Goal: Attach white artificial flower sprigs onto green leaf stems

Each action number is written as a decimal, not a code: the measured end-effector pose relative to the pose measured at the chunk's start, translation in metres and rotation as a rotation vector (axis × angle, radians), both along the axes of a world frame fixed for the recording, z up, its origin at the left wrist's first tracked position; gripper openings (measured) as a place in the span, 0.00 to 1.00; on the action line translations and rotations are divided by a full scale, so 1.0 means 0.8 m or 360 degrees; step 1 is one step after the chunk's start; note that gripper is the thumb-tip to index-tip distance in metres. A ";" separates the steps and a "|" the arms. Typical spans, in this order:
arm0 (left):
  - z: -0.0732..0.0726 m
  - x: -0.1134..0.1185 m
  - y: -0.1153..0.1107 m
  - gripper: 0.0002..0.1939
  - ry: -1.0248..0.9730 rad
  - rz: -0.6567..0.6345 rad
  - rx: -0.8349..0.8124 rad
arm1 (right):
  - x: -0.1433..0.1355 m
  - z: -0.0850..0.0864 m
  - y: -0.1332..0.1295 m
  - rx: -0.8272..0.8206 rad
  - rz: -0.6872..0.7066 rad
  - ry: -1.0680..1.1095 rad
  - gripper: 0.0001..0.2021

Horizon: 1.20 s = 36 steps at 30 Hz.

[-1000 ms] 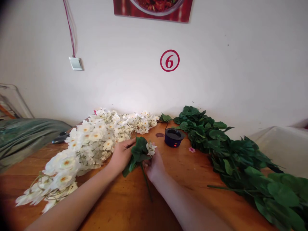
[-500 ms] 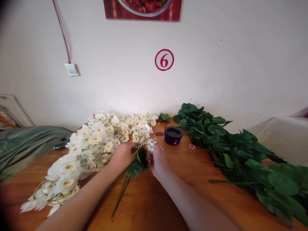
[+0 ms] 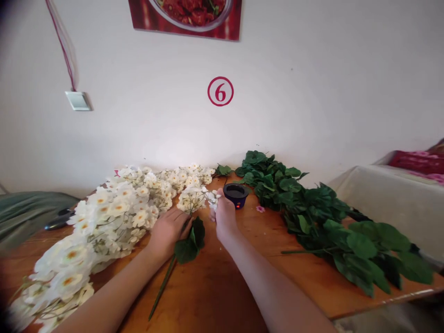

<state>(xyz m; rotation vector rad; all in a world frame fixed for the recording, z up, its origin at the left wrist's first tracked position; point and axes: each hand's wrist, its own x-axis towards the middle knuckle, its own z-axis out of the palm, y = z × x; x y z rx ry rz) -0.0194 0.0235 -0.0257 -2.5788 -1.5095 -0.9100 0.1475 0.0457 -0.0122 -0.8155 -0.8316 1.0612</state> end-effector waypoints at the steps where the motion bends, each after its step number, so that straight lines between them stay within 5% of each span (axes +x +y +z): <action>1: -0.001 0.001 0.000 0.13 0.0046 0.0005 0.0009 | 0.012 0.008 0.004 0.0057 -0.0098 -0.0109 0.24; 4: -0.002 0.006 -0.004 0.14 0.0060 0.0021 0.0002 | 0.054 0.039 0.016 0.0177 -0.0451 -0.0809 0.27; 7: 0.000 0.011 -0.010 0.10 -0.0041 0.0049 -0.0135 | 0.093 0.070 0.030 0.0121 -0.0765 -0.2131 0.28; 9: 0.002 0.014 -0.013 0.08 -0.0088 0.0090 -0.0252 | 0.110 0.083 0.042 0.0028 -0.0816 -0.2417 0.26; 18: -0.008 0.028 -0.015 0.11 0.0246 0.0199 -0.0122 | 0.143 0.083 0.102 -0.0332 -0.0718 -0.2953 0.18; 36: -0.018 0.030 -0.010 0.14 0.0438 0.0064 0.0105 | 0.145 0.063 0.122 -0.0214 -0.0686 -0.3169 0.21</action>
